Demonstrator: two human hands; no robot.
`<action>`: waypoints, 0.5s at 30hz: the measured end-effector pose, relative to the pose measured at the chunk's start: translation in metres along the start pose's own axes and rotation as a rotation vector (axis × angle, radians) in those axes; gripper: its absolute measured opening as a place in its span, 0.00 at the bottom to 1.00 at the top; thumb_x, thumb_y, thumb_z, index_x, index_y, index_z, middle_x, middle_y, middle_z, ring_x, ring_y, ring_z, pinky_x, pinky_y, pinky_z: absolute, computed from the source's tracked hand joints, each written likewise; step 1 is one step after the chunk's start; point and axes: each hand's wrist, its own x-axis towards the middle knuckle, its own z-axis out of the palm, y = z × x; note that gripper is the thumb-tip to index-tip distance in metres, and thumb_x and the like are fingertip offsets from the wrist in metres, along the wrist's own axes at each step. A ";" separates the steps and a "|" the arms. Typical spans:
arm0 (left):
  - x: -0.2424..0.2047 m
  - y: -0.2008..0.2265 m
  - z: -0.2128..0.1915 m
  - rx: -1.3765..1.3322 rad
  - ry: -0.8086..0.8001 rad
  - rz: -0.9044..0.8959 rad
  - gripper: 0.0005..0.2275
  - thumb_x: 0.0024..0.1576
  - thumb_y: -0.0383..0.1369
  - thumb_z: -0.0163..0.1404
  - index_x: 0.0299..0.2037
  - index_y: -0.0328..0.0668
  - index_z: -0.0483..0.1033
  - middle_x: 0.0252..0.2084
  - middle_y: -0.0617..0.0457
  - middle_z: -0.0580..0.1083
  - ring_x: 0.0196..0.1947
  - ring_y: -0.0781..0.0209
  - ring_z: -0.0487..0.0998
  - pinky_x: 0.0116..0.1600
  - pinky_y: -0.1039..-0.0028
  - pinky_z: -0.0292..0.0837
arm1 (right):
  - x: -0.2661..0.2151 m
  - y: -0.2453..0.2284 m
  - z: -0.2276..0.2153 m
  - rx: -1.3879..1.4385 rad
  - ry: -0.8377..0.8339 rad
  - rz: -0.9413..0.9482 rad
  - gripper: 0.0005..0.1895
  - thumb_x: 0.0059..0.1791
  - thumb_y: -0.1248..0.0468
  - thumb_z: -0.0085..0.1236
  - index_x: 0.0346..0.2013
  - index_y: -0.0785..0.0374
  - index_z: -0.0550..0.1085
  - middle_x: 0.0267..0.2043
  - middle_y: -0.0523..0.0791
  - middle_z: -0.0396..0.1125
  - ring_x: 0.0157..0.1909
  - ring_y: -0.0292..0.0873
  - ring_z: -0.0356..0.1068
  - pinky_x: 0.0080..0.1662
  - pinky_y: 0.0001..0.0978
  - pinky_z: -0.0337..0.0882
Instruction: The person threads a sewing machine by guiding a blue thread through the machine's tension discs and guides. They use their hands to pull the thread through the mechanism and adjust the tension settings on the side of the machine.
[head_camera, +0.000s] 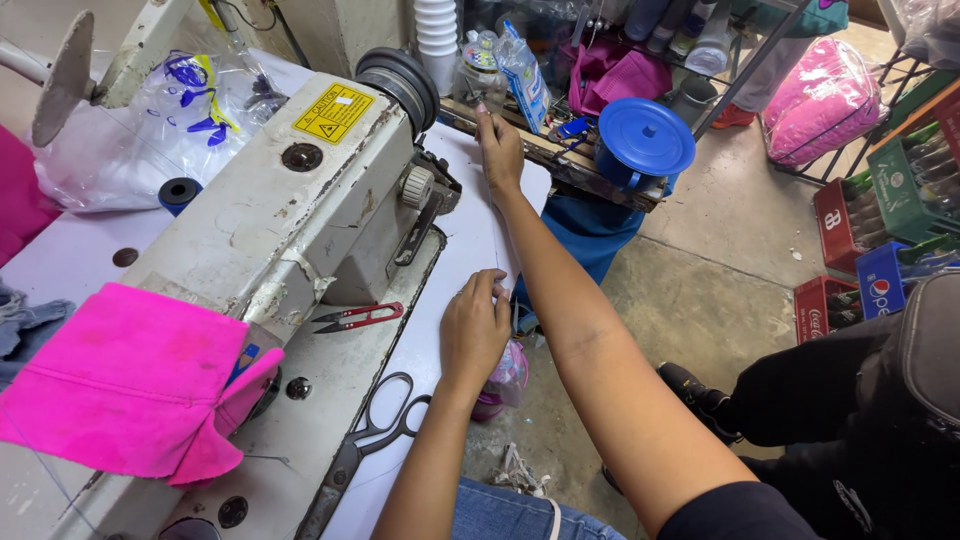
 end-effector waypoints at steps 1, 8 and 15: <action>0.000 0.000 0.000 -0.003 -0.001 -0.002 0.10 0.64 0.28 0.47 0.55 0.40 0.73 0.41 0.47 0.77 0.44 0.46 0.82 0.50 0.60 0.76 | 0.000 0.000 0.000 0.003 0.005 0.000 0.30 0.50 0.33 0.46 0.20 0.51 0.70 0.20 0.42 0.66 0.32 0.43 0.67 0.42 0.34 0.67; 0.000 0.000 -0.001 -0.011 -0.013 -0.015 0.10 0.64 0.27 0.46 0.55 0.40 0.72 0.42 0.46 0.77 0.46 0.45 0.81 0.51 0.60 0.75 | 0.001 0.002 0.001 -0.011 0.005 0.006 0.30 0.51 0.32 0.46 0.20 0.51 0.70 0.21 0.42 0.65 0.32 0.44 0.68 0.43 0.35 0.67; -0.001 0.001 -0.002 -0.020 -0.018 -0.018 0.10 0.64 0.27 0.46 0.55 0.39 0.72 0.43 0.45 0.77 0.48 0.44 0.81 0.52 0.59 0.75 | -0.003 -0.001 0.000 -0.018 -0.003 -0.004 0.30 0.51 0.32 0.45 0.20 0.52 0.70 0.21 0.44 0.66 0.33 0.45 0.68 0.44 0.37 0.68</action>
